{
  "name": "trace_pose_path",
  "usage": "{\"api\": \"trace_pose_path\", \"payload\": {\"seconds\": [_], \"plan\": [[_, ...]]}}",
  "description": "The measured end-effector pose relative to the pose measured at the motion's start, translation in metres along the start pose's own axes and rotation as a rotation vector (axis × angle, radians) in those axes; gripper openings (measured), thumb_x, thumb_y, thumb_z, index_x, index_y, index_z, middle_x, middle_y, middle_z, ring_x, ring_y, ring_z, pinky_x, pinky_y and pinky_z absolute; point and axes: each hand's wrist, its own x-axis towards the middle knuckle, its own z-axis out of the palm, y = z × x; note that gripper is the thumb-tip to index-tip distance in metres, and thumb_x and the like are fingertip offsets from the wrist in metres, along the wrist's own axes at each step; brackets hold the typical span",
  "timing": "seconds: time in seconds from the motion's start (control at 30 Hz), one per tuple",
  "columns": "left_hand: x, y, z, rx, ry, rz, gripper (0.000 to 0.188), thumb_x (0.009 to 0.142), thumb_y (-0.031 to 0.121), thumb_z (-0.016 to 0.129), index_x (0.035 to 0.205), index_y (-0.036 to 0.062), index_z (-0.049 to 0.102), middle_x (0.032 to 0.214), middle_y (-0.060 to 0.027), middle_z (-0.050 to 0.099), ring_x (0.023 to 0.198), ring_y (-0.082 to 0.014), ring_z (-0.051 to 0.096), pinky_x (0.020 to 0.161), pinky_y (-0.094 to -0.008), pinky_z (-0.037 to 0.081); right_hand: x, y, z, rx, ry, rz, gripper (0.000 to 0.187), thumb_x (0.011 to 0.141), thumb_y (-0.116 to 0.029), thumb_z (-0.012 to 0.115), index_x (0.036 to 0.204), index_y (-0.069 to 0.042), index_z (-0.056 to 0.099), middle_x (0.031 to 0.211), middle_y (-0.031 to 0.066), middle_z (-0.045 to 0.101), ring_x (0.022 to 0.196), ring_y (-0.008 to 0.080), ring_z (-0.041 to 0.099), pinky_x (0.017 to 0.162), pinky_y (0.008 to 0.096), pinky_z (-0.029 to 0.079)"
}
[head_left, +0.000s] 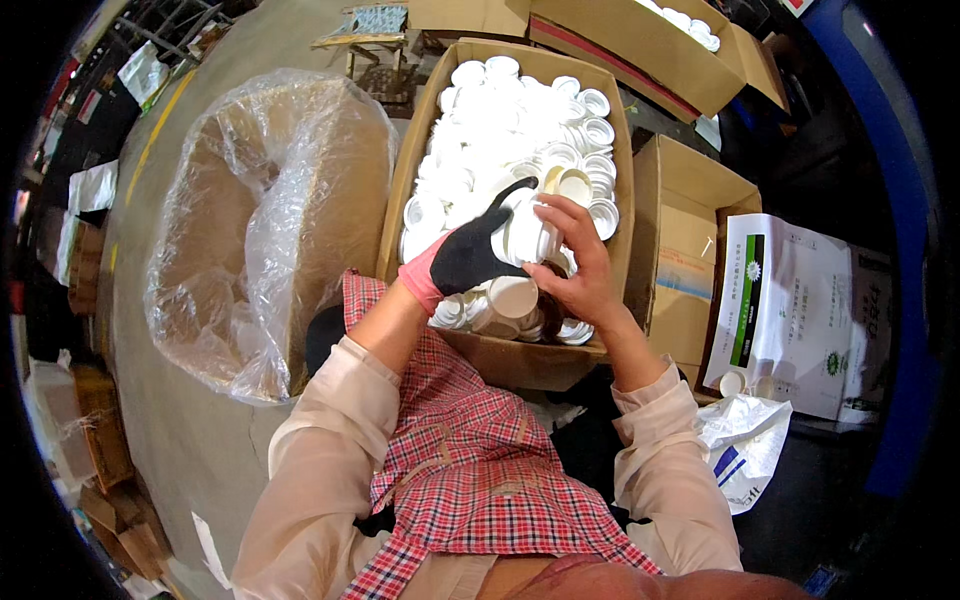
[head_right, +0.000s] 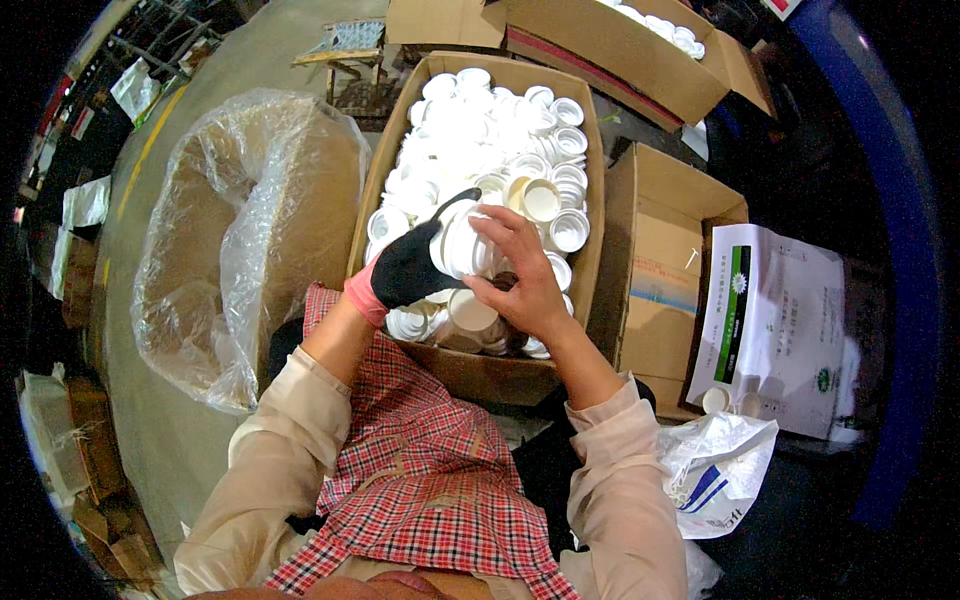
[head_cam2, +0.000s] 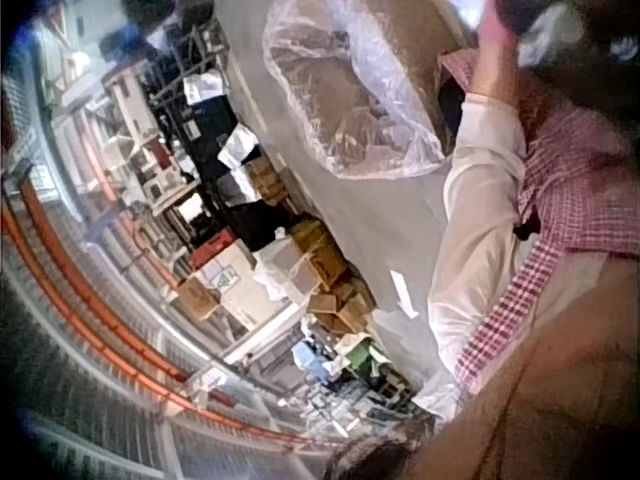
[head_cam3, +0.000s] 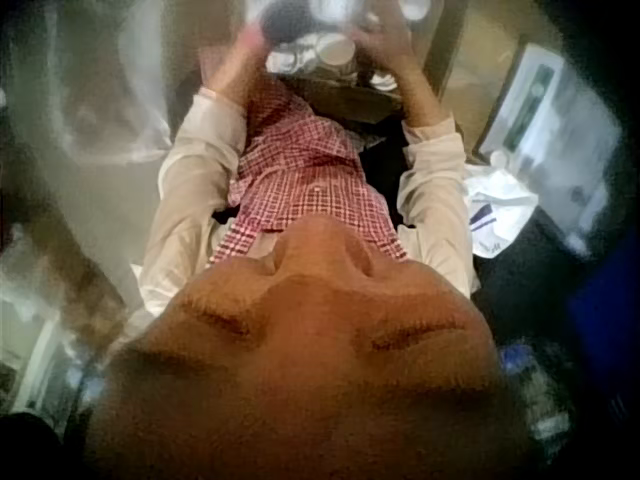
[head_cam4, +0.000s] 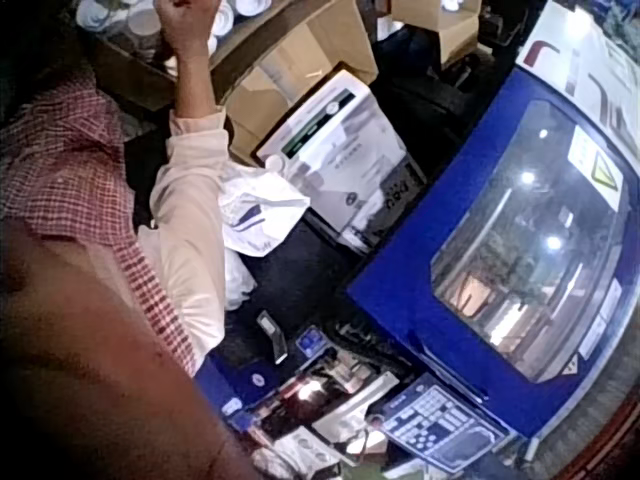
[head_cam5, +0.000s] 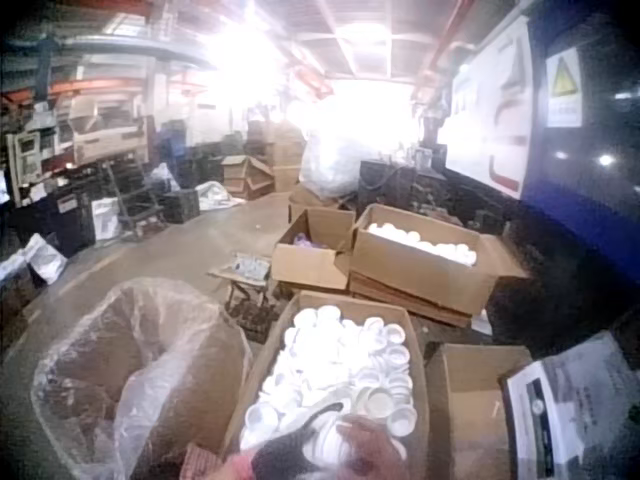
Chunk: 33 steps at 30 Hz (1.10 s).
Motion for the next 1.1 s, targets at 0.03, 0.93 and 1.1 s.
{"api": "trace_pose_path", "payload": {"seconds": [0.03, 0.93, 1.1], "plan": [[-0.003, -0.004, -0.004, -0.054, -0.066, -0.049, 0.076, 0.075, 0.014, 0.08, 0.138, -0.0002, 0.041, 0.134, -0.0139, 0.052, 0.12, -0.0183, 0.052, 0.103, -0.0326, 0.04, 0.001, 0.0, -0.001, -0.059, -0.015, -0.029, 0.067, 0.069, -0.008, 0.077, 0.131, -0.011, 0.051, 0.132, 0.0123, 0.05, 0.119, 0.0307, 0.051, 0.094, 0.0394, 0.046], [-0.005, -0.006, 0.022, -0.754, 0.213, -0.269, 0.064, 0.087, 0.001, 0.062, 0.144, -0.0009, 0.034, 0.141, -0.0119, 0.045, 0.128, -0.0198, 0.046, 0.108, -0.0322, 0.037, 0.003, -0.025, 0.005, -0.376, 0.123, -0.195, 0.073, 0.064, -0.006, 0.08, 0.132, -0.006, 0.052, 0.132, 0.0148, 0.049, 0.117, 0.0346, 0.049, 0.097, 0.0437, 0.043], [-0.004, 0.007, 0.019, -1.483, 0.174, -0.288, 0.056, 0.095, 0.009, 0.054, 0.145, -0.0008, 0.032, 0.143, -0.0118, 0.043, 0.128, -0.0185, 0.045, 0.107, -0.0318, 0.037, 0.003, -0.025, 0.005, -0.363, 0.12, -0.196, 0.073, 0.064, -0.005, 0.079, 0.132, -0.007, 0.052, 0.132, 0.0148, 0.05, 0.116, 0.0348, 0.05, 0.097, 0.044, 0.043]]}}
